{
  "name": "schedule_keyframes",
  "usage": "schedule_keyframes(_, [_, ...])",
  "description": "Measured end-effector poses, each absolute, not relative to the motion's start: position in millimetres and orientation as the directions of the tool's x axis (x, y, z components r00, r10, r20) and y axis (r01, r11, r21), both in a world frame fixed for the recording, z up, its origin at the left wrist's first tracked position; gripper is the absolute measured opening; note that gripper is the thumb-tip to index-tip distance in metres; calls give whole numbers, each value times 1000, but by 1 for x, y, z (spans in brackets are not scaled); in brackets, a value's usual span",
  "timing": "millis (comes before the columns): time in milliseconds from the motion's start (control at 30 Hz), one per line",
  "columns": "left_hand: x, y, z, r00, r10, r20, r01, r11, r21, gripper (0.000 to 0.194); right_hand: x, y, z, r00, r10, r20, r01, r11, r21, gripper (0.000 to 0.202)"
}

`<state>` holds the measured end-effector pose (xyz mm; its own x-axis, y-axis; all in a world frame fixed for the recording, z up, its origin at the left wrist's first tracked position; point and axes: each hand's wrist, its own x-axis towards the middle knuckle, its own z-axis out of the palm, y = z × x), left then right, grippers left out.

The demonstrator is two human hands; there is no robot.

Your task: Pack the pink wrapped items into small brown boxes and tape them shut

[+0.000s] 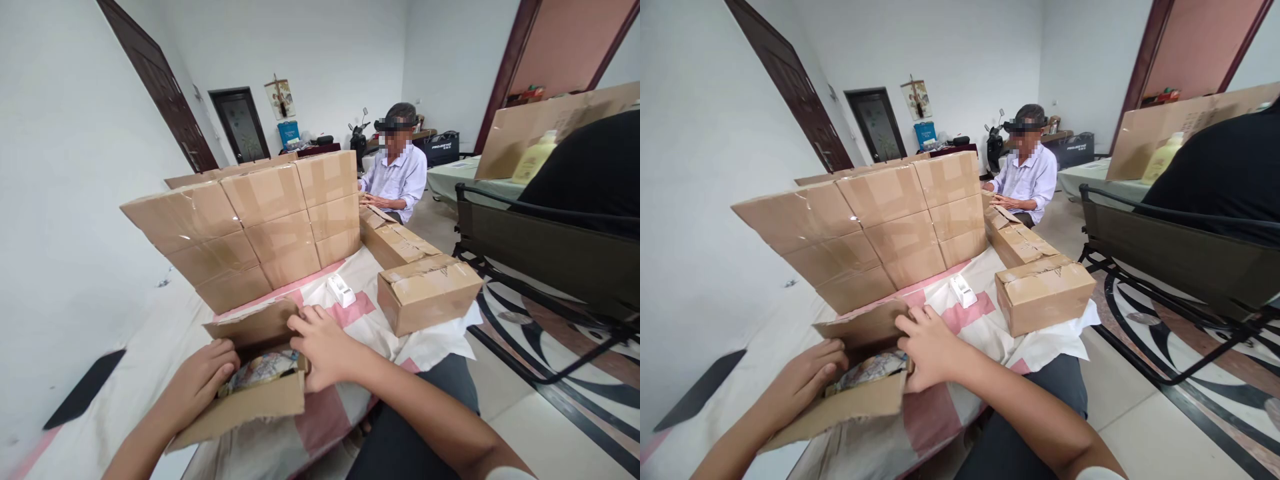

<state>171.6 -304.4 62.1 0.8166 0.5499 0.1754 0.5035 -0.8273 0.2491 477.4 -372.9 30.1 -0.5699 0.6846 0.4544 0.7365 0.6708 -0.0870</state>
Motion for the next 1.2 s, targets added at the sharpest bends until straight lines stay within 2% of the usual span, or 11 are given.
schedule_keyframes(133, [178, -310, 62, 835, 543, 92, 509, -824, 248, 44, 472, -380, 36, -634, 713, 300, 727, 682, -84, 35])
schedule_keyframes(333, [174, -314, 65, 813, 567, 135, 506, -801, 320, 49, 477, -380, 36, -662, 657, 361, 650, 743, -162, 52])
schedule_keyframes(500, [163, -303, 43, 640, 724, 257, 502, -648, 573, 72, 486, -370, 29, -603, 604, 521, 580, 780, -233, 70])
schedule_keyframes(600, [160, -294, 24, 431, 840, 330, 408, -507, 759, 88, 488, -362, 19, -575, 606, 549, 524, 788, -322, 69])
schedule_keyframes(700, [161, -292, 6, 229, 902, 366, 205, -412, 888, 86, 484, -357, 7, -504, 657, 561, 484, 753, -446, 56])
schedule_keyframes(800, [165, -297, -8, 203, 883, 424, 99, -449, 888, 76, 475, -356, -4, -237, 799, 553, 460, 594, -660, 58])
schedule_keyframes(900, [174, -302, -19, 165, 842, 514, 179, -537, 824, 29, 469, -354, -10, -73, 897, 436, 366, 431, -825, 91])
schedule_keyframes(933, [178, -304, -21, 132, 836, 532, 225, -548, 806, 28, 469, -352, -11, -70, 913, 401, 335, 400, -853, 97])
schedule_keyframes(1033, [189, -307, -26, 54, 863, 503, 314, -493, 812, 61, 473, -345, -11, -83, 931, 355, 252, 365, -896, 99])
schedule_keyframes(1100, [195, -308, -28, 32, 904, 426, 259, -419, 870, 81, 479, -340, -10, -77, 925, 373, 233, 380, -895, 96])
schedule_keyframes(1200, [196, -309, -26, 60, 901, 429, 141, -433, 890, 75, 488, -333, -8, -63, 903, 425, 283, 424, -860, 87])
